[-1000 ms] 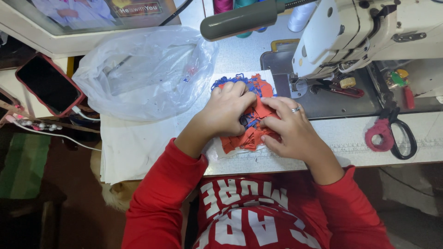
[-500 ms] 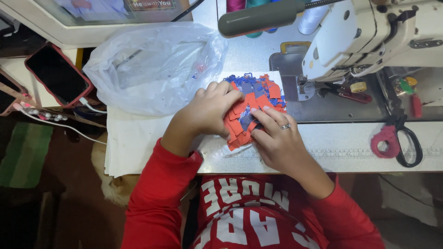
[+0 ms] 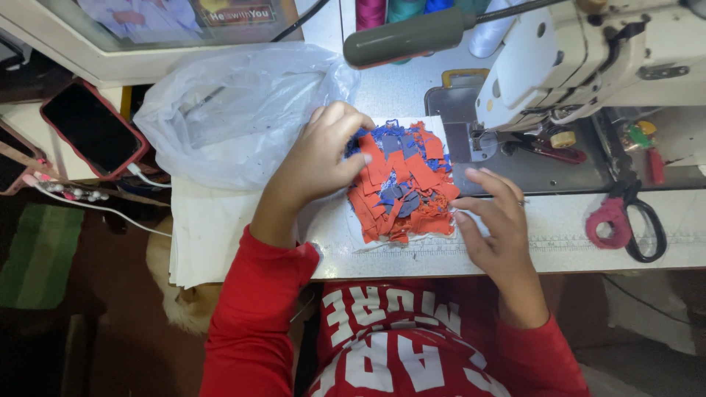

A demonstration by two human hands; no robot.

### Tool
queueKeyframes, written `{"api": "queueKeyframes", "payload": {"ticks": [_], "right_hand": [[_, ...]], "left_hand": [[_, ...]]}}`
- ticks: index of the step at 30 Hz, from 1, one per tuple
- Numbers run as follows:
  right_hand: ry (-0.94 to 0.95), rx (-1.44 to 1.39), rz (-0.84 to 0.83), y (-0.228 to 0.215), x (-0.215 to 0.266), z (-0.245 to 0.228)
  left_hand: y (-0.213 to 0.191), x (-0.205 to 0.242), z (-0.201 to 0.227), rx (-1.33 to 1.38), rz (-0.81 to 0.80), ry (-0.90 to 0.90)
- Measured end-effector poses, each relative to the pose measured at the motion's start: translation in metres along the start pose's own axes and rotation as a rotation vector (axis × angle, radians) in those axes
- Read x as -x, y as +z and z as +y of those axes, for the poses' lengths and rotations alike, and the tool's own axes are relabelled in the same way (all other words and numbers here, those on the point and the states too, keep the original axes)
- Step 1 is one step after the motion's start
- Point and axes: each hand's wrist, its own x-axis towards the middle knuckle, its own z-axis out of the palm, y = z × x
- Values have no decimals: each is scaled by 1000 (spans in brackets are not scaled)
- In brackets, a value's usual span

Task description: Trimming and sorting small pre-cut fabric pieces on a sewing table

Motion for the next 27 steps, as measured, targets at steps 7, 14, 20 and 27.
{"api": "queueKeyframes", "payload": {"ticks": [7, 14, 20, 27], "right_hand": [[60, -21, 80, 8, 25, 22], [76, 244, -319, 13, 15, 8], [111, 263, -379, 13, 16, 9], [92, 414, -466, 19, 25, 16]], "left_hand": [[16, -12, -4, 105, 285, 146], [42, -14, -15, 114, 164, 109], [54, -7, 22, -250, -201, 36], [85, -3, 7, -374, -194, 59]]}}
